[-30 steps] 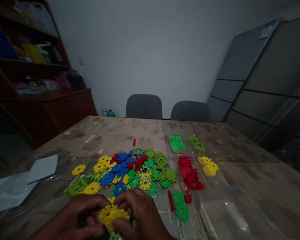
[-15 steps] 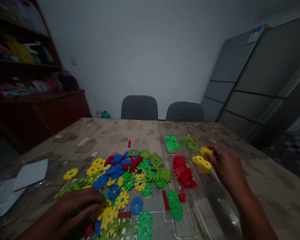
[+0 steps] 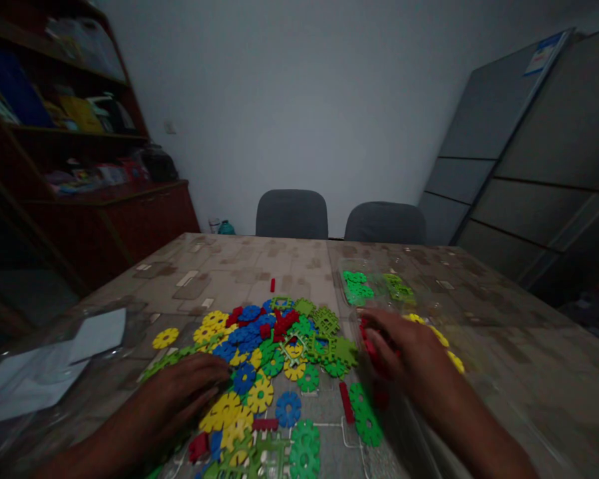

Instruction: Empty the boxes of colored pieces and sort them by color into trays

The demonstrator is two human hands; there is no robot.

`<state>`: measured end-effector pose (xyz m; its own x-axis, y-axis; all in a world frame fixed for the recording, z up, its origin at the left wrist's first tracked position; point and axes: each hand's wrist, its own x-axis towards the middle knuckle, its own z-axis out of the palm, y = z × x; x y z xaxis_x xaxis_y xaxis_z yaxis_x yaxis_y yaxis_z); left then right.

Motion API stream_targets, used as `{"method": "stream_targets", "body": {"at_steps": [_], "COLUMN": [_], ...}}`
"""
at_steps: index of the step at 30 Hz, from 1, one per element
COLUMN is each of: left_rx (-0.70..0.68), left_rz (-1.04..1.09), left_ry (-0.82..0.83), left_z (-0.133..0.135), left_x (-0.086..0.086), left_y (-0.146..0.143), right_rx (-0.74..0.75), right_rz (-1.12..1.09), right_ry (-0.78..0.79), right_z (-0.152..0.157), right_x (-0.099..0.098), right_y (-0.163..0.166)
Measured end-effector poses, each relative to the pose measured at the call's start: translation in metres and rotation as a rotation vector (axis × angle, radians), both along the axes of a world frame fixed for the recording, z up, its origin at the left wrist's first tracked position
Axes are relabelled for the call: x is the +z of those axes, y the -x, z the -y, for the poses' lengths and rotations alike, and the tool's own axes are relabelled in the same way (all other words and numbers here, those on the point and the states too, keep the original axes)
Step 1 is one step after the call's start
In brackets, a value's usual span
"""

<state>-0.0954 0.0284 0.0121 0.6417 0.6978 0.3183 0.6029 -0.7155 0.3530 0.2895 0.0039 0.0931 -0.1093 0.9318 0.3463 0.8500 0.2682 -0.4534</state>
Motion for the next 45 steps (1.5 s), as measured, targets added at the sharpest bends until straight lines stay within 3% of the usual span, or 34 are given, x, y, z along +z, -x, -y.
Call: {"method": "stream_targets", "body": {"at_steps": [5,9,14,18,21,26,31,34,40,45], "left_rx": [-0.052,-0.03,-0.099,0.018,0.054,0.069,0.065,-0.022,-0.247,-0.268], "left_rz": [-0.076,-0.133,-0.052,-0.027,-0.069,-0.164,-0.141,-0.113,-0.003,0.12], "left_ry": [0.002,0.035,-0.044,-0.143,-0.072,0.136,0.18,0.209,0.304,0.208], "left_z": [-0.003,0.003,0.002,-0.01,-0.018,-0.036,-0.054,-0.046,-0.006,0.005], "left_x": [-0.024,-0.027,-0.016,-0.026,-0.028,-0.004,0.006,0.007,0.016,0.008], "left_y": [0.005,0.003,0.0,0.005,0.006,-0.007,-0.03,-0.035,-0.022,-0.009], "right_rx": [0.329,0.314,0.273,0.284,0.283,0.306,0.312,0.299,0.297,0.264], "right_rz": [0.023,0.155,0.158,0.062,0.054,0.052,0.044,0.012,-0.06,-0.089], "right_ry": [0.297,0.471,0.528,0.519,0.544,0.478,0.474,0.486,0.488,0.496], "right_z": [0.017,0.019,0.018,0.017,0.016,0.014,0.013,0.013,0.011,0.006], "right_x": [-0.039,-0.056,-0.058,-0.056,-0.059,-0.075,-0.079,-0.077,-0.083,-0.084], "right_y": [0.084,0.107,0.108,0.105,0.103,0.098,0.094,0.094,0.092,0.092]}}
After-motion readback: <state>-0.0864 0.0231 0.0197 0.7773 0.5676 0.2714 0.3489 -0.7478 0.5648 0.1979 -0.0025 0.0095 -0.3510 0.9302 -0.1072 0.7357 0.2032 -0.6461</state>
